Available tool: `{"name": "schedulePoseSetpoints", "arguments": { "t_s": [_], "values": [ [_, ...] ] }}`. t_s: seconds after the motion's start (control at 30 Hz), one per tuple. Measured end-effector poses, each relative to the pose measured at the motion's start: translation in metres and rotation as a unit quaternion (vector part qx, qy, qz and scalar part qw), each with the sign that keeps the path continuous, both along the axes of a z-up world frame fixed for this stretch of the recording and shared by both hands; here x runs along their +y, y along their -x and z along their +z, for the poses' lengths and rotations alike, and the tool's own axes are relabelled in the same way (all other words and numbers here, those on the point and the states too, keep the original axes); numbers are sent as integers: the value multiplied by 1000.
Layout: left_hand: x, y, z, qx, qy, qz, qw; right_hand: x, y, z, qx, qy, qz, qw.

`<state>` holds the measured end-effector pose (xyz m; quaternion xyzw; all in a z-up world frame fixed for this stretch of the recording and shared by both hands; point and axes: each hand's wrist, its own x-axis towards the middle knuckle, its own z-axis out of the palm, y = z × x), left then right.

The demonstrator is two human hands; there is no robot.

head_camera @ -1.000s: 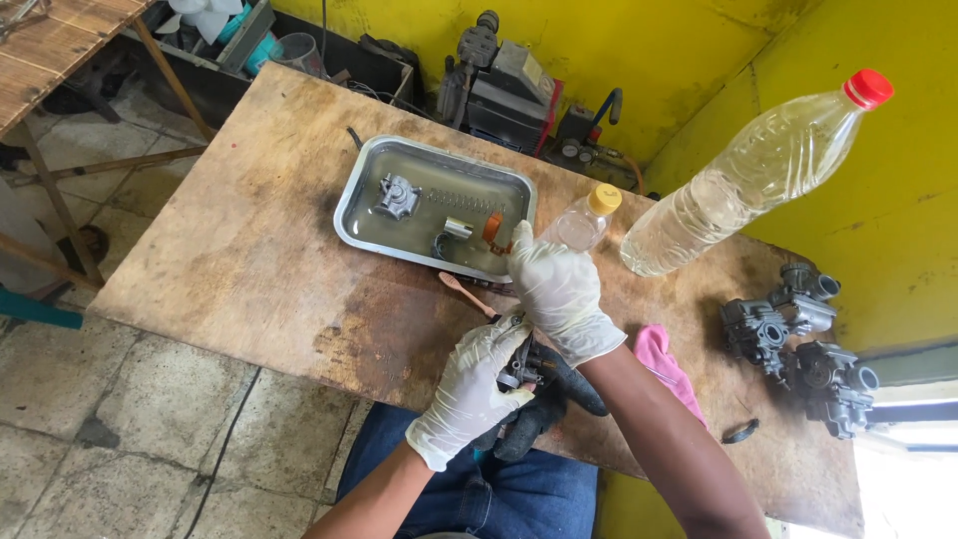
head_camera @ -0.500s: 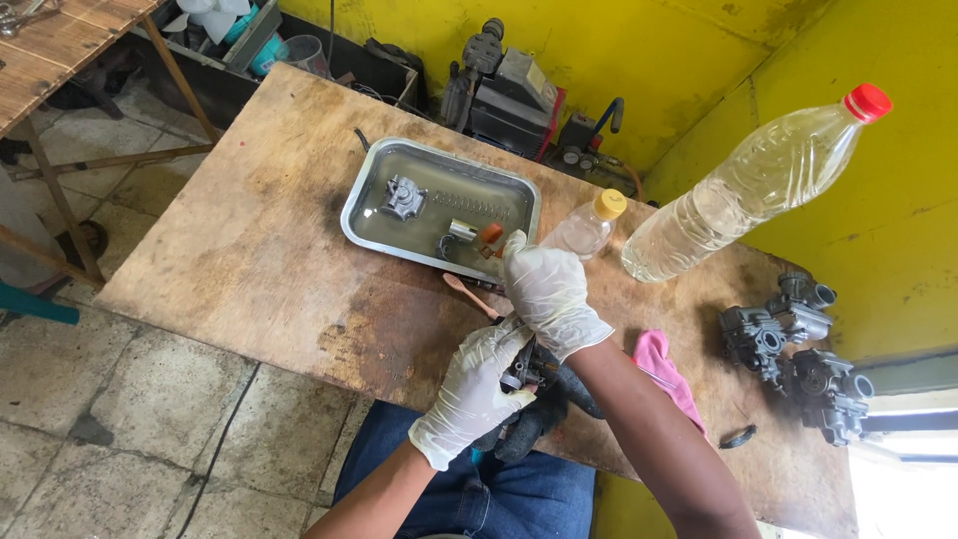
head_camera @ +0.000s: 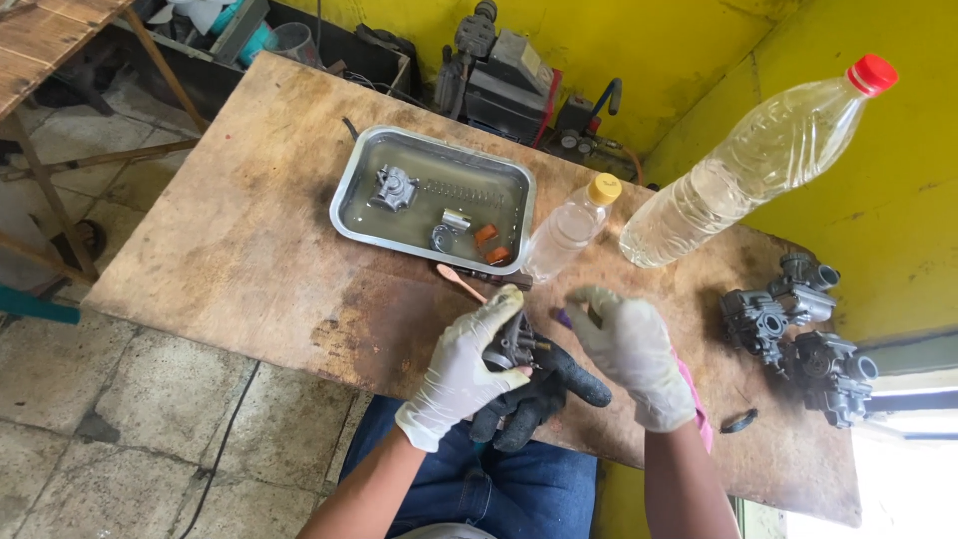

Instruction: Cleaning and assembling motorcycle carburetor components on a workbench using tools and cleaning supplies.

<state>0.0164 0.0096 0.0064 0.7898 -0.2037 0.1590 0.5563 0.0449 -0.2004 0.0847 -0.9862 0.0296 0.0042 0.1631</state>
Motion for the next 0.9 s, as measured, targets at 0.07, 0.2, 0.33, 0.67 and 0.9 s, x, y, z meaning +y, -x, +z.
{"name": "schedulePoseSetpoints", "arguments": {
  "t_s": [0.07, 0.2, 0.33, 0.67, 0.9],
  "values": [
    [0, -5, -1, 18, 17, -6, 1000, -13, 21, -22, 21, -9, 18, 1000],
    [8, -6, 14, 55, 25, -61, 996, 7, 48, -17, 101, -84, 129, 983],
    [9, -8, 21, 105, 80, -59, 990, 0, 44, -61, 94, 46, 153, 983],
    [0, -3, 5, 38, 33, -10, 999, -14, 33, -90, 18, 106, 165, 980],
    [2, -3, 4, 32, 35, -20, 999, -22, 19, -117, 36, 147, 177, 973]
  ]
}}
